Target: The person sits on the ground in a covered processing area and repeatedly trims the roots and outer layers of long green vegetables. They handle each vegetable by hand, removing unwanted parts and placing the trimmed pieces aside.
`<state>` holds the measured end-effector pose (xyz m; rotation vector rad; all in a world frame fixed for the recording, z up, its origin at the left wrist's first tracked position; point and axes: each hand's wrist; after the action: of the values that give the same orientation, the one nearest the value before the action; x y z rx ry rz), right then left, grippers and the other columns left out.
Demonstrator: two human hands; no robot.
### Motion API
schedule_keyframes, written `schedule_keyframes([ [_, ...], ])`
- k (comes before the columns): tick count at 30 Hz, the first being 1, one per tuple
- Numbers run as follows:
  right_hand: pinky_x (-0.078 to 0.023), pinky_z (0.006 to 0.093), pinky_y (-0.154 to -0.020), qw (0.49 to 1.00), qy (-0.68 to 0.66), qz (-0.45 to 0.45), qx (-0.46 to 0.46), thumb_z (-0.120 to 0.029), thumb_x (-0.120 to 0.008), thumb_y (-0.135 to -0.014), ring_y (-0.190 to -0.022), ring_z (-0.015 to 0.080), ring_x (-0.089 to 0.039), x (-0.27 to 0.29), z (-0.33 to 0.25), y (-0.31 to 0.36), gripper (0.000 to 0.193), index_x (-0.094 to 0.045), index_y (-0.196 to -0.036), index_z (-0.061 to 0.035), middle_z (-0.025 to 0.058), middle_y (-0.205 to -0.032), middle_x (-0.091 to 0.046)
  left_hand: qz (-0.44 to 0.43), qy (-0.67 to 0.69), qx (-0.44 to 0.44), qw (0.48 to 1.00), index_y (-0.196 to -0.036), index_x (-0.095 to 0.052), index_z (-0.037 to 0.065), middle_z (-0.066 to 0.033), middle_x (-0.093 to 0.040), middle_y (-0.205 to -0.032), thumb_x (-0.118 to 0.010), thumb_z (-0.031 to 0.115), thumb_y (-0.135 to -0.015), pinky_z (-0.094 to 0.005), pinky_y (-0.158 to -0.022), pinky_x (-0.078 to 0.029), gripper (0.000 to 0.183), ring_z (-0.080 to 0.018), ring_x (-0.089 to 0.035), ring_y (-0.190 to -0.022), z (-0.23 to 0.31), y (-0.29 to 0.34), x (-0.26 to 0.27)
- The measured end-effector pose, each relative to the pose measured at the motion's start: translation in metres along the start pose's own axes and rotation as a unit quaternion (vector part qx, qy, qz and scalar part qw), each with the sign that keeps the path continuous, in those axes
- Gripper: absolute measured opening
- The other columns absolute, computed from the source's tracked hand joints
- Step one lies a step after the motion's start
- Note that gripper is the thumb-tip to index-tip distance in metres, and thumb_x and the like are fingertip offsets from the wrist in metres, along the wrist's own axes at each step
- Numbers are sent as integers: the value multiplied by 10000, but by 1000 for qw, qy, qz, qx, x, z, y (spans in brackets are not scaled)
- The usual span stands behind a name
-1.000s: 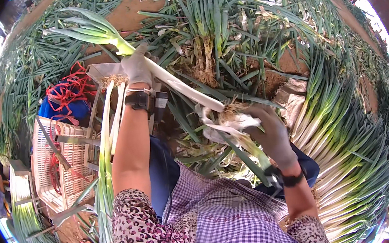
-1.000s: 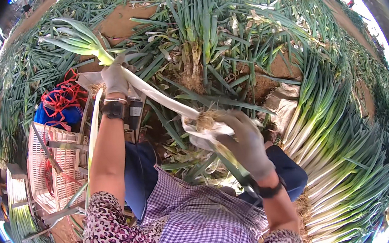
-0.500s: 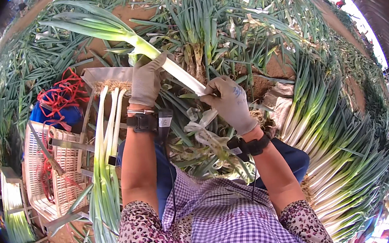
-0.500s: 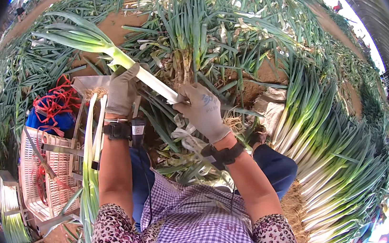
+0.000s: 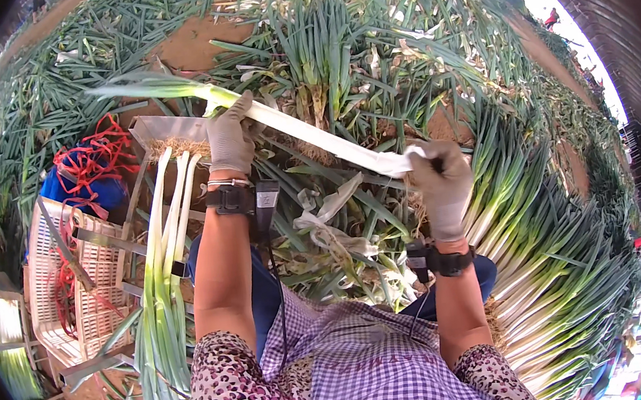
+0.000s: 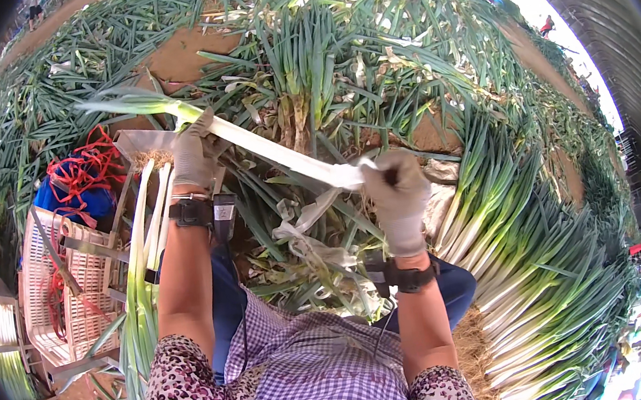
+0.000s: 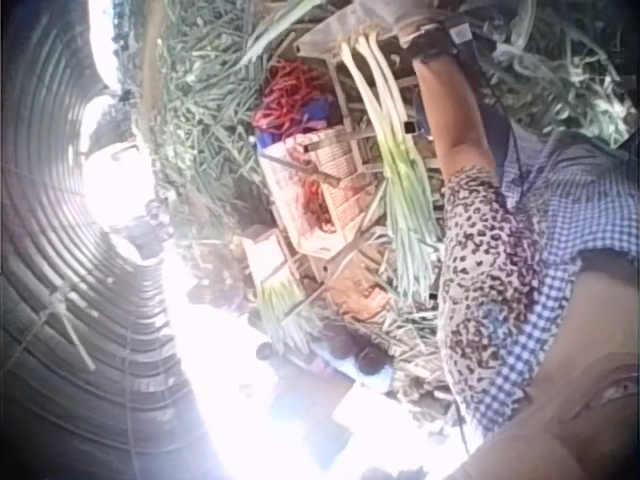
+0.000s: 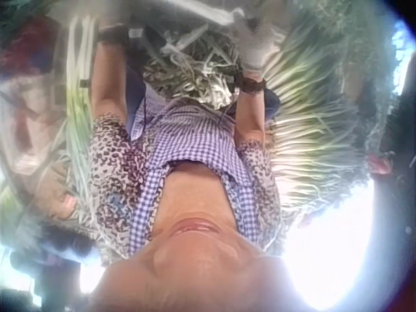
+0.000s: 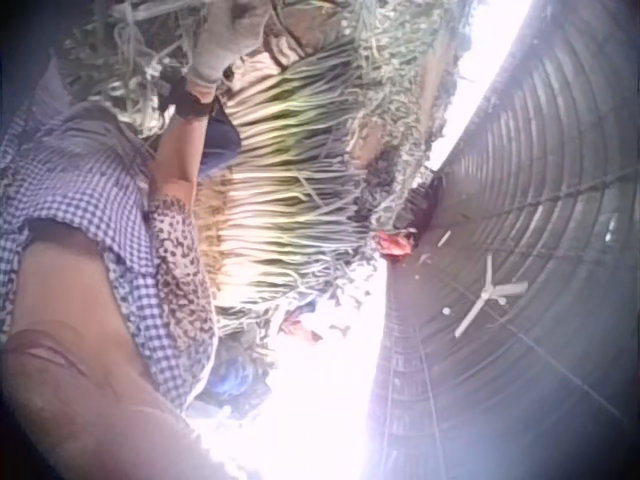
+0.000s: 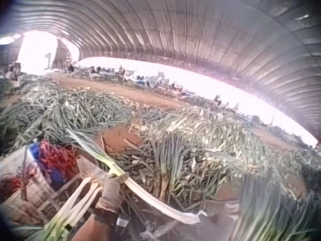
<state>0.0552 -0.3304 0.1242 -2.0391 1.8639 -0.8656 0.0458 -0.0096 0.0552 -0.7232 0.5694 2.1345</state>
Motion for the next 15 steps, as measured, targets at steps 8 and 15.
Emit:
schedule_keyframes([
  [8, -452, 205, -670, 991, -32, 92, -93, 61, -681, -849, -738, 55, -537, 64, 14, -17, 150, -597, -891, -56, -22, -852, -595, 5, 12, 13, 1000, -931, -606, 76, -28, -639, -783, -687, 159, -920, -267, -530, -542, 117, -135, -631, -665, -11, 8, -8],
  [15, -494, 245, -702, 988, 65, 73, -119, -20, -757, -809, -746, 103, -600, 141, 25, -19, 144, -661, -906, -62, 11, -844, -646, 39, 30, -11, 999, -905, -615, 60, -21, -633, -768, -714, 150, -901, -262, -524, -523, 134, -130, -623, -650, 7, -5, 2],
])
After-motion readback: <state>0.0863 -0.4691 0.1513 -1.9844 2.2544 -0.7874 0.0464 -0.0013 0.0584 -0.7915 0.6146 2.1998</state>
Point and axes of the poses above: each hand's wrist, its own y-axis away from the middle knuckle, its own x-axis out of the back of the hand, z = x × y
